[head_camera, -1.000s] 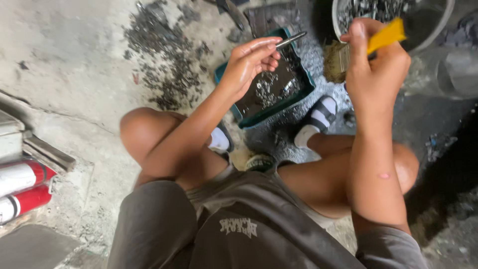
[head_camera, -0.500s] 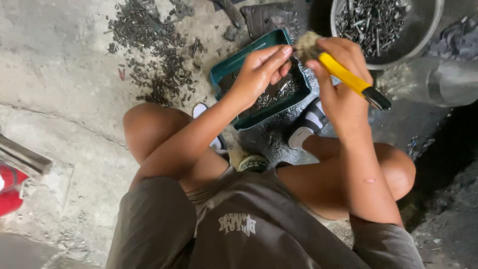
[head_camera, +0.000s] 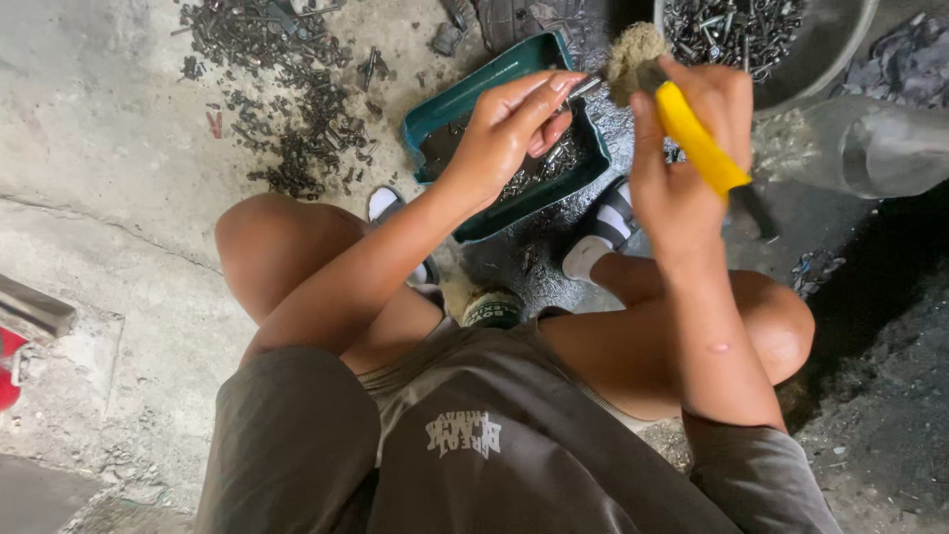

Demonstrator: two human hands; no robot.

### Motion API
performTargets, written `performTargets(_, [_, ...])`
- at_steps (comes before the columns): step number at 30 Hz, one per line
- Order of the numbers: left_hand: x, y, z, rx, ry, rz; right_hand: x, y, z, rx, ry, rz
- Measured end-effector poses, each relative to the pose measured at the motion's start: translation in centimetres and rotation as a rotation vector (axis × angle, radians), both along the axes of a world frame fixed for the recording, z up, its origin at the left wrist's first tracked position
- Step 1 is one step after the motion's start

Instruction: The person sits on the floor and scrubs small metal parts with a yellow-handled brush. They repeatedly dip the parts into a green tray of liquid, scrub each piece, and place the cleaned parts into a metal bowl.

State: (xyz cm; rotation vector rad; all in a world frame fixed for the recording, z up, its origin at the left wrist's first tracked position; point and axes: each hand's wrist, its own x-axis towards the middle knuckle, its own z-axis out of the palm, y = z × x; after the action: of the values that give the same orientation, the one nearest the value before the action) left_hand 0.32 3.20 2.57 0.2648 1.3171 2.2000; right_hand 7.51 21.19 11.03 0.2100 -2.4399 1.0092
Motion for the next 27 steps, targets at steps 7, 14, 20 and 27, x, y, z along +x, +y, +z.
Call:
performTargets(7, [0.2,0.3,1.1,-0.092,0.056,-0.011,-0.8,-0.3,0.9,0.094,0.047,-0.028])
performTargets(14, [0.4,1.2,0.4,-0.107,0.07,0.061,0.2,-0.8,0.8,0.054,0.003,0.033])
performTargets(20, [0.3,1.7,-0.4,-0.109,0.017,0.073,-0.5,-0.1,0.8,-0.017,-0.031,-0.148])
performTargets(27, [0.1,1.5,-0.3,-0.146,0.011,0.088,-0.9,0.8,0.0,0.067,0.102,-0.021])
